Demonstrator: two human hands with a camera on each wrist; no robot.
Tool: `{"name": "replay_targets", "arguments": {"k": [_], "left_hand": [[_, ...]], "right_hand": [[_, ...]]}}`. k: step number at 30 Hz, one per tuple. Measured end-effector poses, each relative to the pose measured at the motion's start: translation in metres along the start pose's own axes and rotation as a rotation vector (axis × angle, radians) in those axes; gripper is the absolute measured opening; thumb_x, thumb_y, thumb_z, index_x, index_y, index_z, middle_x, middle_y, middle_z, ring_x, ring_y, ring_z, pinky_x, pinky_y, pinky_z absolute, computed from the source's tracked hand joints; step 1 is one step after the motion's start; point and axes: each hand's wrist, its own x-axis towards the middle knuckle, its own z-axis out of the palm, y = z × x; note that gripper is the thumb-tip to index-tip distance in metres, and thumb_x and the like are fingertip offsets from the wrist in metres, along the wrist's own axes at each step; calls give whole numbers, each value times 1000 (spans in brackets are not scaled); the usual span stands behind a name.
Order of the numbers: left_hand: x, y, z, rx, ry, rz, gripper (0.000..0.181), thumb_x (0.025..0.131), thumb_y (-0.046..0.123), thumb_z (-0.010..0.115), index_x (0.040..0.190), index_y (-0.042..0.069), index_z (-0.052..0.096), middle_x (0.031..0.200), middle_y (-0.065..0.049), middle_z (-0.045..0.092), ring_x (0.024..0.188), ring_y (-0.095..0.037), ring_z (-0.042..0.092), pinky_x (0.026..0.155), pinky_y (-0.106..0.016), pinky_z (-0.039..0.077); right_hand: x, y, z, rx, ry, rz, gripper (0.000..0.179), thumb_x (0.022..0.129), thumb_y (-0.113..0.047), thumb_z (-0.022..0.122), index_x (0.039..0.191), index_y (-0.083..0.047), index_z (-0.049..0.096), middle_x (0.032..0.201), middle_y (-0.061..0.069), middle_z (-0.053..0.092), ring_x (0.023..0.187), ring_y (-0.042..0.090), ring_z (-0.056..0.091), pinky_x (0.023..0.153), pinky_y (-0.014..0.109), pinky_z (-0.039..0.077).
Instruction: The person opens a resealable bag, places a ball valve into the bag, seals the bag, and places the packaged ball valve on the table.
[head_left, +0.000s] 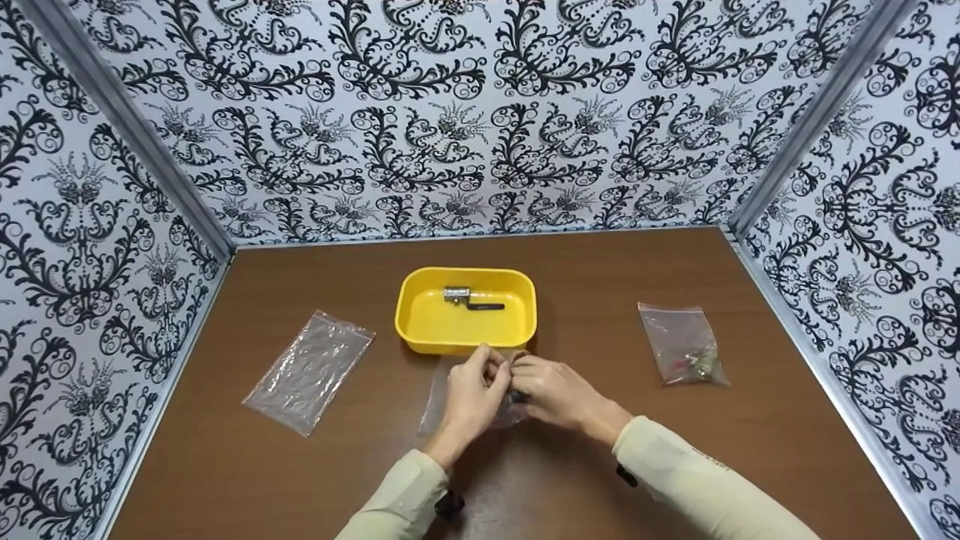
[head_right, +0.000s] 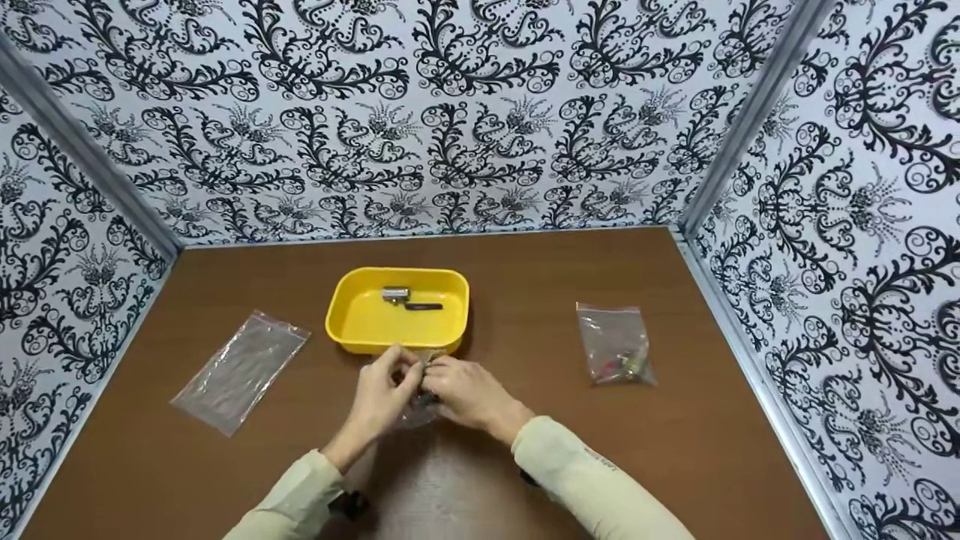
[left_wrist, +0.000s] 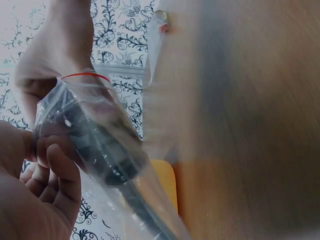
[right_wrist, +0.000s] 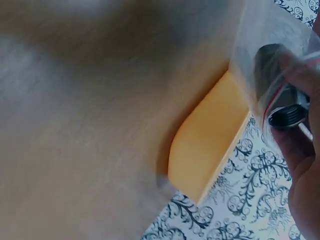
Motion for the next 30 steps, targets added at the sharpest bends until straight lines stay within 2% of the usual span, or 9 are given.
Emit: {"name": "replay_targets", "arguments": {"k": [4, 6, 12, 20, 23, 26, 30], "left_hand": [[0, 3, 0, -13, 19, -4, 7, 89, 14, 65, 83, 15, 61, 61, 6, 61, 53, 2, 47, 51, -16, 40], [1, 5, -1, -16, 29, -8, 7, 89, 13, 64, 82, 14, 61, 60, 6, 61, 53, 2, 47, 51, -16, 40], [1, 10, -3, -29, 54, -7, 7, 90, 14, 62, 84, 15, 60, 60, 7, 58, 54, 1, 47, 52, -16, 40], [2, 16, -6, -61, 91, 1, 8, 91, 14, 63, 83, 15, 59, 59, 9, 54, 53, 0, 45, 51, -16, 38], [2, 18, -7, -78, 111, 6, 8, 90, 13, 63, 83, 14, 59, 58, 9, 53, 52, 0, 44, 50, -16, 37], [3, 19, -7, -99, 133, 6, 8, 90, 12, 63, 83, 14, 59, 57, 8, 53, 51, 0, 44, 49, -16, 37], [5, 18, -9, -131, 158, 22, 7, 89, 10, 63, 83, 13, 60, 58, 7, 56, 52, 0, 45, 49, -17, 39]], "right_hand": [[0, -2, 7, 10, -8, 108, 27, 76, -17, 81, 101, -10, 71, 101, 1, 73, 103, 17, 66, 92, 30, 53], [0, -5, 9, -17, -9, 136, 32, 77, -18, 80, 106, -11, 71, 103, 0, 73, 104, 17, 66, 91, 31, 54], [4, -13, 7, -104, -59, 153, 48, 75, -17, 79, 121, -8, 66, 114, 2, 71, 109, 19, 65, 88, 32, 55], [10, -19, -3, -102, -164, 167, 63, 77, -14, 77, 135, -3, 56, 135, 8, 61, 122, 23, 59, 97, 35, 51], [11, -20, -5, -107, -171, 155, 58, 78, -13, 75, 132, -3, 58, 133, 8, 62, 122, 23, 60, 99, 36, 50], [12, -21, -8, -95, -142, 130, 44, 80, -12, 73, 123, -7, 65, 127, 6, 66, 119, 21, 61, 99, 36, 50], [12, -21, -10, -58, -75, 105, 19, 86, -12, 69, 105, -12, 71, 112, 1, 71, 110, 17, 65, 95, 34, 51]]}}
